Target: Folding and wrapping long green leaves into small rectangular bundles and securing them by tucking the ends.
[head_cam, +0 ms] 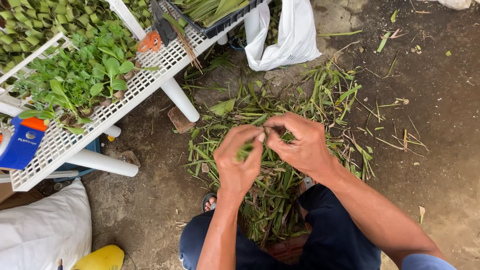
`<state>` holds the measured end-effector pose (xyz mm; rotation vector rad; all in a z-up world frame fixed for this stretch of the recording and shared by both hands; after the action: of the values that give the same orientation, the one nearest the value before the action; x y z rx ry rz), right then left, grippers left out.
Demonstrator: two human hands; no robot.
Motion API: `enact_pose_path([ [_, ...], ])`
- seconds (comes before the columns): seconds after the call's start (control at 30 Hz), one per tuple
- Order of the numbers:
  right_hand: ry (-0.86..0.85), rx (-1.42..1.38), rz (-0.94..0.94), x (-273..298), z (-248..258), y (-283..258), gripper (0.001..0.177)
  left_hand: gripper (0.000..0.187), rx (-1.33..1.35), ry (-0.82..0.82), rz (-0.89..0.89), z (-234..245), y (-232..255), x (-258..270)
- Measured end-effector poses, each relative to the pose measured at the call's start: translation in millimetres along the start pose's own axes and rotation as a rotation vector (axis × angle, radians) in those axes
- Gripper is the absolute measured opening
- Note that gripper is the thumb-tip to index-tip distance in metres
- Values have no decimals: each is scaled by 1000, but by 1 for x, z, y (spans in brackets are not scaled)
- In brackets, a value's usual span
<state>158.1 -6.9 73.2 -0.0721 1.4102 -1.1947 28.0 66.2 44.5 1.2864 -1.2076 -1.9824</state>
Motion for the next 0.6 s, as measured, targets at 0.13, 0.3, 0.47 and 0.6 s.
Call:
enact_pose_path([
  [0.13, -1, -86, -160, 5, -3, 8, 12, 24, -182, -33, -111, 1, 25, -2],
  [0.3, 21, -268, -321, 3, -4, 17, 9, 21, 121, 55, 144, 2, 2, -5],
  [0.47, 3, -239, -376, 7, -2, 18, 10, 17, 214, 55, 344, -3, -15, 0],
  [0.6, 113, -521, -689, 34, -17, 49, 9, 18, 188, 26, 307, -13, -15, -1],
])
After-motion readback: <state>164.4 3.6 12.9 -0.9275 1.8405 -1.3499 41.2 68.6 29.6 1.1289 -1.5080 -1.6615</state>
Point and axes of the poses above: each hand's wrist, its own x-axis away from the middle knuckle, its own z-axis out of the back of the hand, y = z × x, the point moved 8 cm from there along -x, towards the middle knuckle, and after that the axes turned 7 degrees about z, right-handed, at the moved point
